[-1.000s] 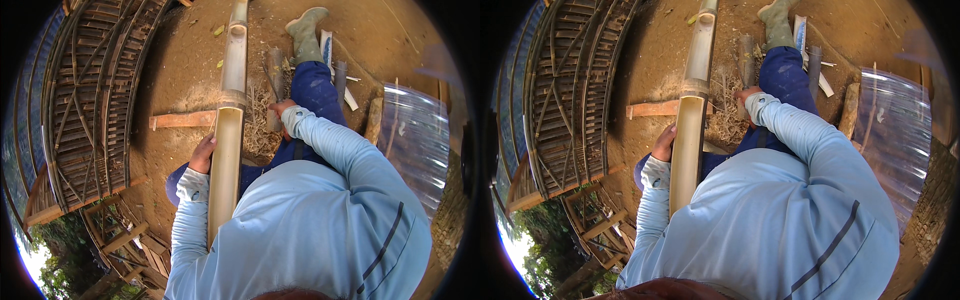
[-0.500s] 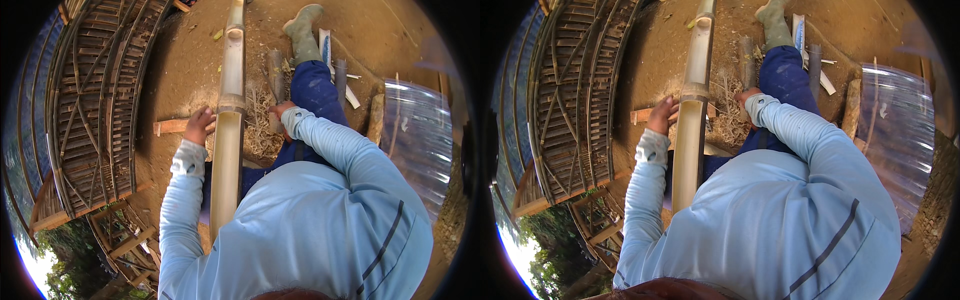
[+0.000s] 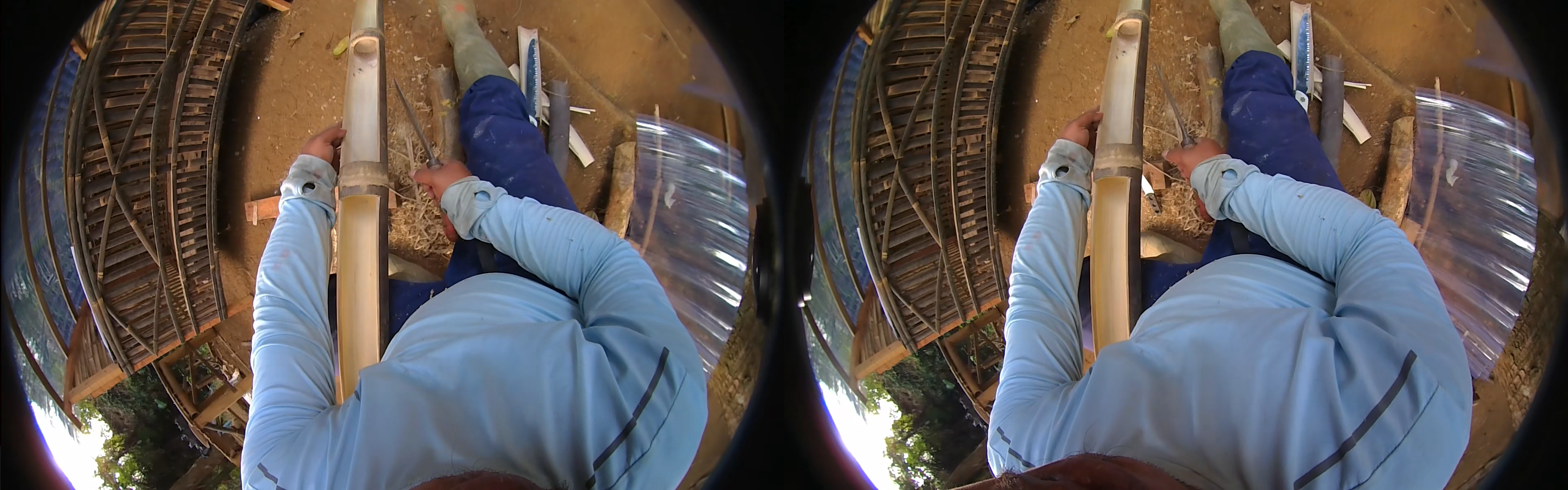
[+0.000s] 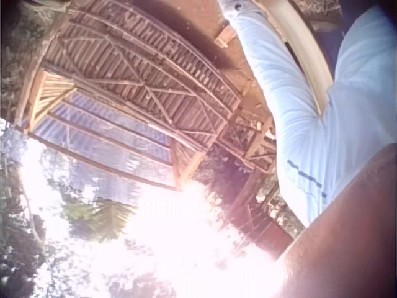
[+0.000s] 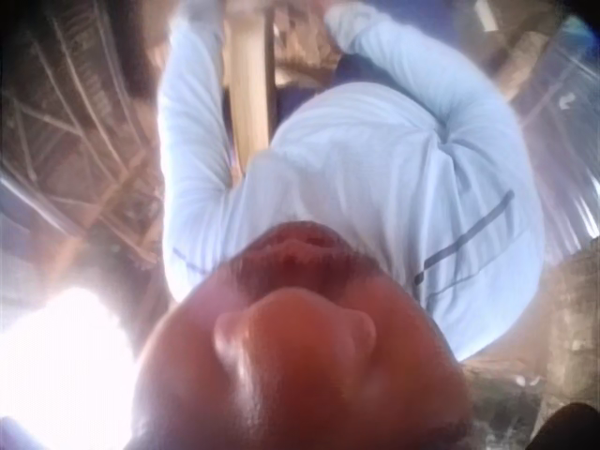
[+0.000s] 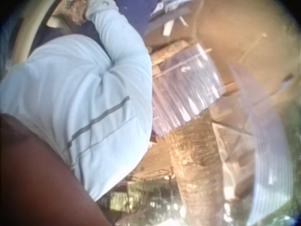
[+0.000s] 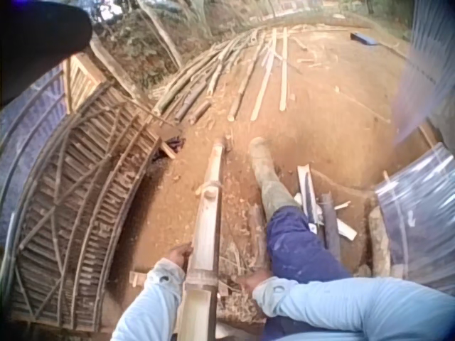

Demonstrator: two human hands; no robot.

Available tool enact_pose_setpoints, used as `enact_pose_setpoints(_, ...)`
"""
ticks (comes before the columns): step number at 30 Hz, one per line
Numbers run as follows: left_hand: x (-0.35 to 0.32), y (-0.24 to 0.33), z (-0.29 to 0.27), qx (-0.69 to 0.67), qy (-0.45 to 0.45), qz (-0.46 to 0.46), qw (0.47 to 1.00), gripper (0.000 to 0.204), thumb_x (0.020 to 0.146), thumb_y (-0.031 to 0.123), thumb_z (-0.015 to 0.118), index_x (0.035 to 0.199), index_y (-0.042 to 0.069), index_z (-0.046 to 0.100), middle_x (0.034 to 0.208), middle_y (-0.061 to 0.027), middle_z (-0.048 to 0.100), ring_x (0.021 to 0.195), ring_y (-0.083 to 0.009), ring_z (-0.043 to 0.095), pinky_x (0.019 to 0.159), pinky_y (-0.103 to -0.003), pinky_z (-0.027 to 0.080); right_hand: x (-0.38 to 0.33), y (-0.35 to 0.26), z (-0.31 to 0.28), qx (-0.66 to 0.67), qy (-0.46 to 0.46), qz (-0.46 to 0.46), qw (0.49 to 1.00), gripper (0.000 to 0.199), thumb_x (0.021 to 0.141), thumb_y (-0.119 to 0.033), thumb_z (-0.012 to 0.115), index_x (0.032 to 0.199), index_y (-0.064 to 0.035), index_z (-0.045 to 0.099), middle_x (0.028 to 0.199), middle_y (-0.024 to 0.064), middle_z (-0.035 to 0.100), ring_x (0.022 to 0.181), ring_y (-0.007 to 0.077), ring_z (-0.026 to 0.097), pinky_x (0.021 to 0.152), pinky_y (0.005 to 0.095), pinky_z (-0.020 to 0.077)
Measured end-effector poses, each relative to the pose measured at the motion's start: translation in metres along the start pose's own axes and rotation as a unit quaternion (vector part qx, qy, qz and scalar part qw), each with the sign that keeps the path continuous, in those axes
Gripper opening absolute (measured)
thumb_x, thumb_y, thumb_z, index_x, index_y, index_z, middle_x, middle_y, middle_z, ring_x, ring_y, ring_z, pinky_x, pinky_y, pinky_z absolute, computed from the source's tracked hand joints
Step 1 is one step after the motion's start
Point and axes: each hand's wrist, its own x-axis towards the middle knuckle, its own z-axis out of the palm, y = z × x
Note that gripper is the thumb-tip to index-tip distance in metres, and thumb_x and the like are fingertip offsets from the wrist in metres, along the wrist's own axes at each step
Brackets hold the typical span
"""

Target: The person sits on the ground and uses a curved knife to shave and smooth a long bamboo pole held between the legs. The person repeatedly rotates the pole and scrapes its surface, producing wood shavings that accumulate on the ground.

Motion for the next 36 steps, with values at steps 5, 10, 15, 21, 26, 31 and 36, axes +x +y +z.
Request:
enact_pose_setpoints(5,-0.016,0.0,0.014,-0.055,-0.007,0.033,0.998,0.047,0.099,0.017,0.053,0.141,-0.004,0.05,0.133,-0.0169,0.062,0.118,-0.0274,0.062,0.102,-0.039,0.05,-0.012,-0.015,0.0,0.166,-0.009,0.018,0.986,0.028,0.08,-0.02,0.082,0.087,-0.0021,0.062,0.064,0.0034,0.06,0.049,0.0141,0.054,0.044,0.033,0.0415)
enact_pose_setpoints(10,-0.024,-0.001,0.019,-0.011,0.019,0.058,0.998,0.047,0.1,0.016,0.054,0.142,-0.005,0.047,0.135,-0.0185,0.06,0.119,-0.0288,0.061,0.102,-0.039,0.049,-0.021,-0.02,-0.002,0.185,-0.039,0.008,0.982,0.026,0.082,-0.02,0.081,0.086,-0.0036,0.061,0.064,0.0025,0.06,0.05,0.0128,0.054,0.044,0.0316,0.0415)
enact_pose_setpoints(15,-0.018,-0.006,0.009,-0.021,0.005,0.058,0.998,0.047,0.101,0.016,0.054,0.142,-0.005,0.047,0.133,-0.0175,0.061,0.119,-0.0274,0.061,0.102,-0.038,0.049,-0.022,-0.019,-0.007,0.191,-0.053,0.033,0.98,0.025,0.082,-0.019,0.08,0.088,-0.0037,0.062,0.065,0.0027,0.06,0.05,0.0128,0.054,0.043,0.0318,0.0407)
enact_pose_setpoints(21,-0.016,-0.01,0.014,-0.007,0.031,0.084,0.996,0.044,0.102,0.02,0.054,0.14,-0.003,0.049,0.131,-0.017,0.062,0.117,-0.0262,0.062,0.103,-0.037,0.049,-0.023,-0.023,-0.009,0.152,-0.019,0.022,0.988,0.027,0.083,-0.021,0.08,0.092,-0.0042,0.061,0.065,0.0026,0.06,0.05,0.0131,0.053,0.043,0.0323,0.0399)
enact_pose_setpoints(26,-0.022,-0.046,-0.008,-0.205,-0.032,0.054,0.977,0.044,0.104,0.028,0.05,0.137,-0.001,0.051,0.132,-0.0193,0.062,0.117,-0.0301,0.062,0.099,-0.043,0.052,-0.018,-0.012,-0.007,0.154,-0.029,0.002,0.988,0.026,0.084,-0.021,0.08,0.092,-0.0036,0.062,0.065,0.0026,0.06,0.049,0.0133,0.053,0.043,0.032,0.04)
enact_pose_setpoints(31,-0.099,-0.078,0.027,-0.062,-0.182,-0.053,0.98,0.072,0.101,0.057,0.037,0.142,-0.001,0.045,0.137,-0.0326,0.053,0.125,-0.0446,0.055,0.098,-0.062,0.048,-0.009,-0.002,-0.011,0.166,-0.001,-0.03,0.986,0.024,0.083,-0.019,0.079,0.089,-0.0015,0.065,0.063,0.0032,0.06,0.05,0.0135,0.054,0.044,0.0315,0.0404)
enact_pose_setpoints(36,-0.154,-0.084,0.035,-0.369,-0.304,-0.207,0.854,0.084,0.094,0.068,0.04,0.153,0.009,0.035,0.144,-0.0356,0.045,0.13,-0.0523,0.048,0.099,-0.069,0.044,-0.011,-0.003,-0.01,0.166,0.011,-0.035,0.985,0.021,0.083,-0.017,0.078,0.089,-0.0006,0.066,0.063,0.003,0.06,0.052,0.0132,0.055,0.046,0.0306,0.041)
